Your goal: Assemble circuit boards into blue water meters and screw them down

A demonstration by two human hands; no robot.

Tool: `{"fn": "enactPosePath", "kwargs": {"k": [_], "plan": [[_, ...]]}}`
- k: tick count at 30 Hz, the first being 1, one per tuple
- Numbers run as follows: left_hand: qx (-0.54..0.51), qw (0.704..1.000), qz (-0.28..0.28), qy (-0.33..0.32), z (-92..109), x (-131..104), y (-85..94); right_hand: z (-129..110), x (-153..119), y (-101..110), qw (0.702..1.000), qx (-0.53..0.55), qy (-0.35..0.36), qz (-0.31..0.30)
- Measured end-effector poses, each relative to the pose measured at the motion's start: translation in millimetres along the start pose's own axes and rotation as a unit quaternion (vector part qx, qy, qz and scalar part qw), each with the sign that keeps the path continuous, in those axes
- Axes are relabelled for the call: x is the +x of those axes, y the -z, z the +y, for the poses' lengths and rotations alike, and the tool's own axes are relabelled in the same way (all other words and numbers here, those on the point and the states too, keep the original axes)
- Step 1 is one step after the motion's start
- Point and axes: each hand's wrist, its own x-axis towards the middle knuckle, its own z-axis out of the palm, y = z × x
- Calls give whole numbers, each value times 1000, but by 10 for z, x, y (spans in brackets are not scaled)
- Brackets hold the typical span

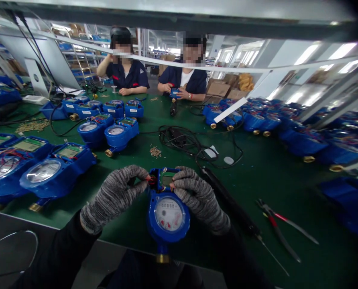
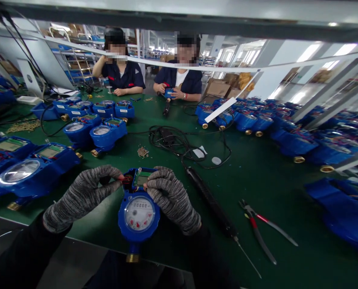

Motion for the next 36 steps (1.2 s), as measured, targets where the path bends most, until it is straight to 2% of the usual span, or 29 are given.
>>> {"fn": "enactPosePath", "kwargs": {"k": [3,5,9,12,18,21,25,28,31,34,36], "plan": [[22,999,10,-45,43,36,29,21,-33,68,1000,-4,-7,0],[25,998,-5,-65,82,84,-1,29,-64,107,1000,-8,-15,4],[-3,993,-112,-48,157,217,-174,11,-78,102,1000,-12,-21,9],[-43,985,-164,-25,151,298,-262,-16,-32,42,1000,-10,-6,4],[-132,960,-245,14,10,324,-82,-35,58,-21,1000,-12,18,-8],[-138,965,-225,8,-34,298,-45,-30,58,-18,1000,-13,20,-5],[-110,977,-184,-12,-34,297,-98,-32,42,-10,1000,-6,20,-8],[-112,974,-198,5,-4,365,-86,-44,39,-8,1000,-1,6,-10],[-61,974,-217,16,24,462,-4,-49,47,-15,1000,5,-4,-11],[-9,968,-253,3,42,522,96,-44,61,-26,1000,3,6,-8],[27,965,-259,-30,61,532,139,-38,68,-30,1000,1,20,-5]]}}
